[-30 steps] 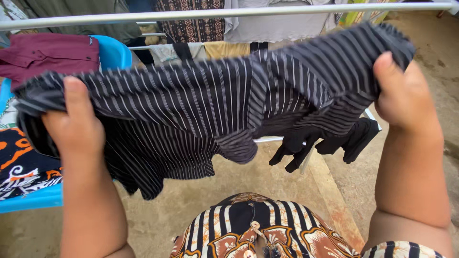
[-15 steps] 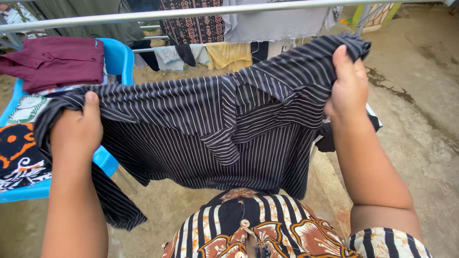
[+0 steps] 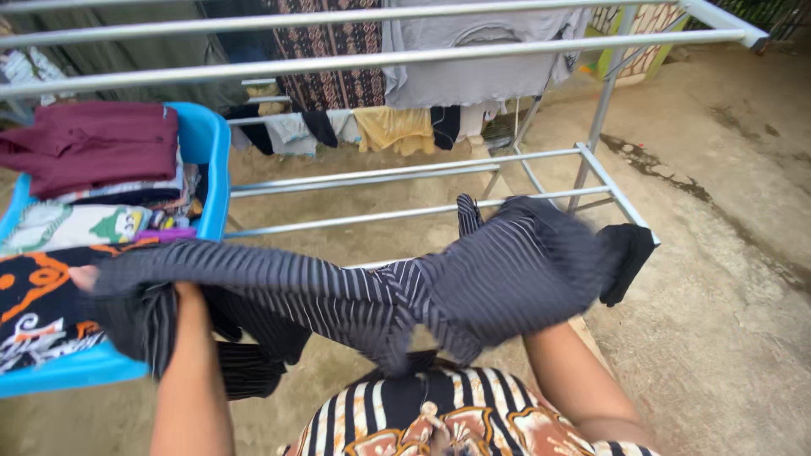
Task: The person folds multiple pieces of clothing including a maroon collared shirt, a purple garment, a striped shirt, and a grey shirt, placing each item into a blue plastic basket.
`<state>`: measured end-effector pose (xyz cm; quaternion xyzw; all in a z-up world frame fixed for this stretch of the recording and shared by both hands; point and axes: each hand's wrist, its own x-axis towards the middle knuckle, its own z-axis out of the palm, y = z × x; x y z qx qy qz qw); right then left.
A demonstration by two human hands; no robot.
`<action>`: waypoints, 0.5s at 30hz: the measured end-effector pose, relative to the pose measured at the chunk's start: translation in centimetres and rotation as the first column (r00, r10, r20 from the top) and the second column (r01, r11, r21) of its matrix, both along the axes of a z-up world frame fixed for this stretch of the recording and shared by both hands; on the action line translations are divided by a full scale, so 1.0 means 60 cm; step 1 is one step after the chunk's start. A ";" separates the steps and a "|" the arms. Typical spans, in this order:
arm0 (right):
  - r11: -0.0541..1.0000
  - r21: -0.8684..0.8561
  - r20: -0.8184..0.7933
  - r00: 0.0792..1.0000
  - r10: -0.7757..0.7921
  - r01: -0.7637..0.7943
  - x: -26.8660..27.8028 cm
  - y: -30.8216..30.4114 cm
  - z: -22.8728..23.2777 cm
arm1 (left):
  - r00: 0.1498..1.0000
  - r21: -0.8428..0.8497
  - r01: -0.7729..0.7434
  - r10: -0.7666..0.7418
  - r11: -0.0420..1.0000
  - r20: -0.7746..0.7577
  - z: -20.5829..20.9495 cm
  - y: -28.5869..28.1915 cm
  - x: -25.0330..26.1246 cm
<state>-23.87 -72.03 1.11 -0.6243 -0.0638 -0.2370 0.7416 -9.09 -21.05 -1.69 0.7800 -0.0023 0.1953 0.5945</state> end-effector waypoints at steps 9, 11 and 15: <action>0.996 -0.074 -0.165 0.986 0.035 -0.047 0.076 -0.019 0.000 | 0.844 -0.250 0.468 -0.346 0.847 0.409 0.080 0.062 -0.133; 0.990 -0.128 -0.209 0.977 0.038 -0.066 0.112 -0.039 0.024 | 0.815 -0.185 0.481 -0.358 0.857 0.456 0.143 0.084 -0.159; 0.973 -0.198 -0.297 0.953 0.056 -0.118 0.197 -0.071 0.056 | 0.956 -0.283 0.216 -0.144 0.934 0.256 0.248 0.087 -0.064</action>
